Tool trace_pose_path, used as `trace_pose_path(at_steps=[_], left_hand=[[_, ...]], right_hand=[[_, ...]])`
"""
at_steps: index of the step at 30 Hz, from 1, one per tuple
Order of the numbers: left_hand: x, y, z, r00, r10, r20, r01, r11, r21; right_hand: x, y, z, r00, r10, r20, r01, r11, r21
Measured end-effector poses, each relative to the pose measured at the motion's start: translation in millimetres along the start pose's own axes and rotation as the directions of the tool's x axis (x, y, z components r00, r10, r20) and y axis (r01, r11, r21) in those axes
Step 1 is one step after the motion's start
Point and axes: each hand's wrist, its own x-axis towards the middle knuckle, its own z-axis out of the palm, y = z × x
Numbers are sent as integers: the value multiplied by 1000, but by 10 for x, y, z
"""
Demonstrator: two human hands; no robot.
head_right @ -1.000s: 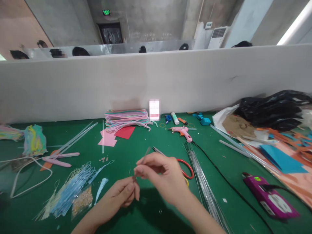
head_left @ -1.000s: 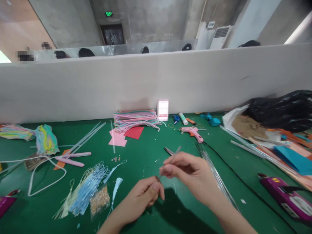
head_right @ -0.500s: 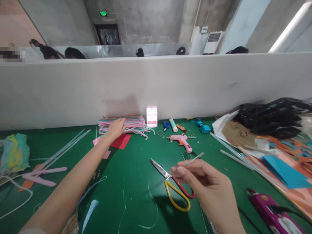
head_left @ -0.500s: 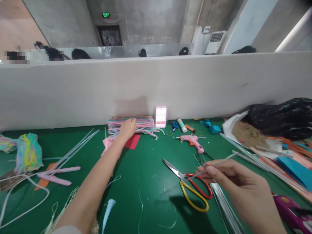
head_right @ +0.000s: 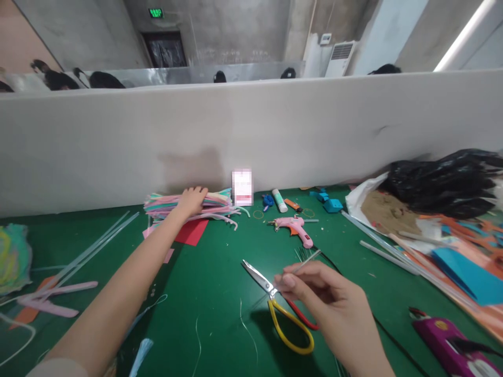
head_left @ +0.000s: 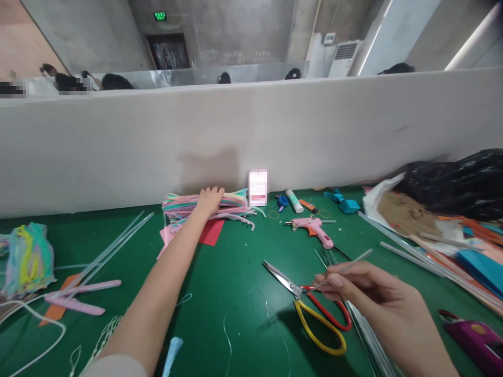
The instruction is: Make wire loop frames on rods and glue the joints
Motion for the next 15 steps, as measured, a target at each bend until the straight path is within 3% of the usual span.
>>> trace_pose_path(at_steps=[5, 9, 12, 13, 15], left_hand=[[-141, -115, -378, 988, 104, -116, -107, 994, -16], [-618, -141, -669, 944, 281, -173, -296, 953, -67], [-1208, 23, -644, 897, 386, -215, -417, 900, -127], [-1404, 111, -591, 854, 408, -324, -479, 860, -179], [-1735, 312, -447, 838, 399, -372, -495, 843, -212]], right_hand=[[3, -69, -9, 997, -57, -55, 56, 998, -7], [-63, -171, -103, 951, -198, -238, 181, 979, -89], [-135, -262, -232, 887, -262, -382, 253, 965, -74], [-148, -291, -275, 873, -259, -414, 270, 962, -33], [-150, -343, -335, 863, -225, -452, 284, 957, 66]])
